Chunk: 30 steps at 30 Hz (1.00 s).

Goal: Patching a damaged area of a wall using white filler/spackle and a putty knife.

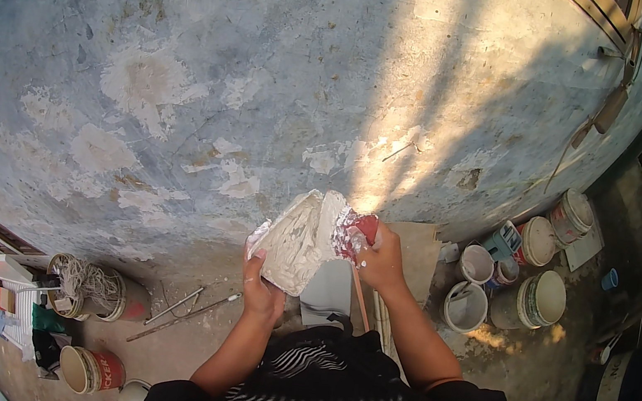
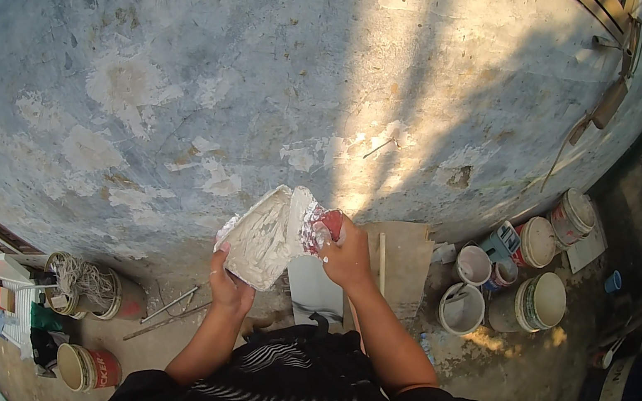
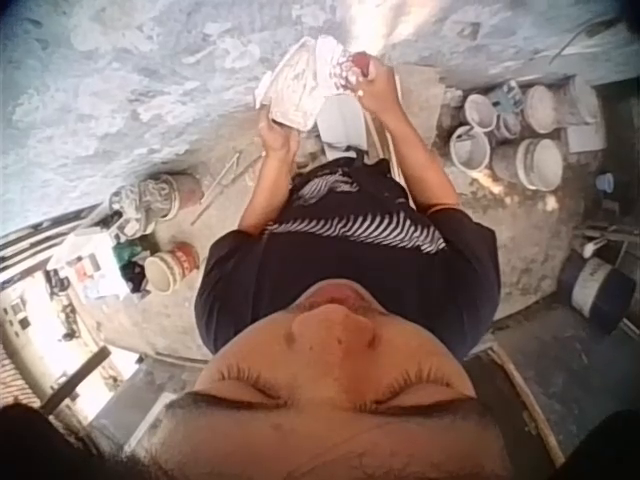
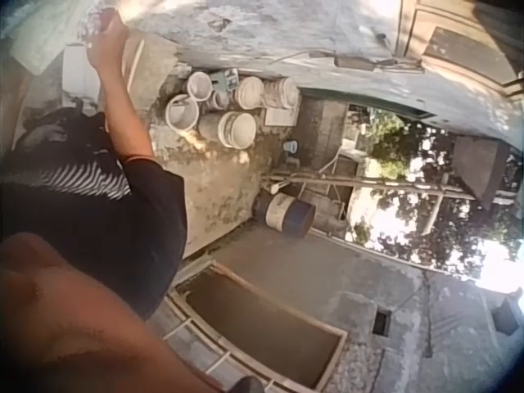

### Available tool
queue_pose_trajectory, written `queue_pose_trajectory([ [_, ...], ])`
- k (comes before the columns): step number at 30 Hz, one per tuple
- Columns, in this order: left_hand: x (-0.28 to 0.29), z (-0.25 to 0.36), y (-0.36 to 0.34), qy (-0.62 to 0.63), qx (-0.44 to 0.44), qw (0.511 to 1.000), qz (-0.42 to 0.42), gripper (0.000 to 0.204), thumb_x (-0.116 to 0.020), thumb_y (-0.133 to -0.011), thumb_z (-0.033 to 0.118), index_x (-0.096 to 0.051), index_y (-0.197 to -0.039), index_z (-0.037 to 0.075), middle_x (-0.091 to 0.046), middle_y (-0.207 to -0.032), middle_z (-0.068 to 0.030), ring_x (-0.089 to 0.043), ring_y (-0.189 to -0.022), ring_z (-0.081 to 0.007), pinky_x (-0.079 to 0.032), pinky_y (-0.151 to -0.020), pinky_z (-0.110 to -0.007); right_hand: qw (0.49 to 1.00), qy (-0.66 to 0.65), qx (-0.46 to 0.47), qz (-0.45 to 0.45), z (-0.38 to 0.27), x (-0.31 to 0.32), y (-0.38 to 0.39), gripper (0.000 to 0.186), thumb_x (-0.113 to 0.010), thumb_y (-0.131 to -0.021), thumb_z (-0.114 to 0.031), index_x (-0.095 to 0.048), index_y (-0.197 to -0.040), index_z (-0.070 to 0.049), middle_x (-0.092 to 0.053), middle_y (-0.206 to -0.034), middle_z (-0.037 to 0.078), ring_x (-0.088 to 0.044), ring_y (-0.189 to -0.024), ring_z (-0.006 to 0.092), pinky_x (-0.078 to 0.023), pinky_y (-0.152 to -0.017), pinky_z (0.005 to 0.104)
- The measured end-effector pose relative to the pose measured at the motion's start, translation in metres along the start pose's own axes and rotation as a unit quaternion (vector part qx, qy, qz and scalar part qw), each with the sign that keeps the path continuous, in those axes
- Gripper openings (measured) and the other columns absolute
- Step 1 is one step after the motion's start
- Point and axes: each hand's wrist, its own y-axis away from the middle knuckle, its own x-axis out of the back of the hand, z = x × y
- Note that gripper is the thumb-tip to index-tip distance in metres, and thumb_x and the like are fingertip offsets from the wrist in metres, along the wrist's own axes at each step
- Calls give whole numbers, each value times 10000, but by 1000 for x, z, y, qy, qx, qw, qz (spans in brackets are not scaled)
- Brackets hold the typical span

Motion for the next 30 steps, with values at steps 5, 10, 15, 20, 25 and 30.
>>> queue_pose_trajectory([
  [5,-1,-10,-1,-23,-7,1000,5,523,-487,-927,234,-336,-1392,51,-469,-1351,-165,-473,-1261,-306,-375,-1070,-440,996,-82,-26,-2,46,-22,9,77,-594,-922,-58,-632,-963,-6,-628,-761,2,-561,-650,69,-463,-584,243],
  [10,6,-12,-5,-4,-1,1000,20,496,-473,-950,238,-343,-1392,56,-465,-1359,-154,-455,-1277,-300,-357,-1082,-439,989,-96,-110,13,60,-30,15,102,-571,-894,-12,-630,-977,-1,-655,-829,26,-584,-732,77,-473,-622,249],
  [15,27,-20,-18,10,10,1000,26,488,-459,-968,253,-337,-1398,56,-458,-1368,-155,-448,-1283,-297,-352,-1086,-437,923,-311,-218,58,70,-43,12,159,-527,-915,-5,-586,-1062,-11,-648,-968,58,-643,-812,139,-543,-695,271],
  [20,59,-22,-23,8,56,994,93,546,-371,-987,383,-397,-1391,18,-456,-1412,-160,-453,-1297,-315,-351,-1095,-454,866,-398,-285,98,89,-37,3,183,-528,-925,-51,-590,-1097,-48,-653,-1010,71,-652,-883,184,-546,-729,310],
  [25,79,-14,-29,70,92,986,116,575,-354,-971,421,-417,-1391,33,-461,-1418,-150,-460,-1290,-335,-373,-1077,-481,783,-437,-410,164,145,-15,-8,196,-576,-902,-159,-606,-1095,-171,-673,-984,7,-626,-766,143,-478,-627,296],
  [30,107,-3,-36,88,96,983,126,594,-342,-965,425,-407,-1396,22,-472,-1405,-153,-471,-1276,-347,-390,-1064,-487,763,-464,-395,216,218,-24,-15,122,-576,-911,-224,-628,-978,-136,-674,-801,17,-573,-578,159,-441,-461,280],
])
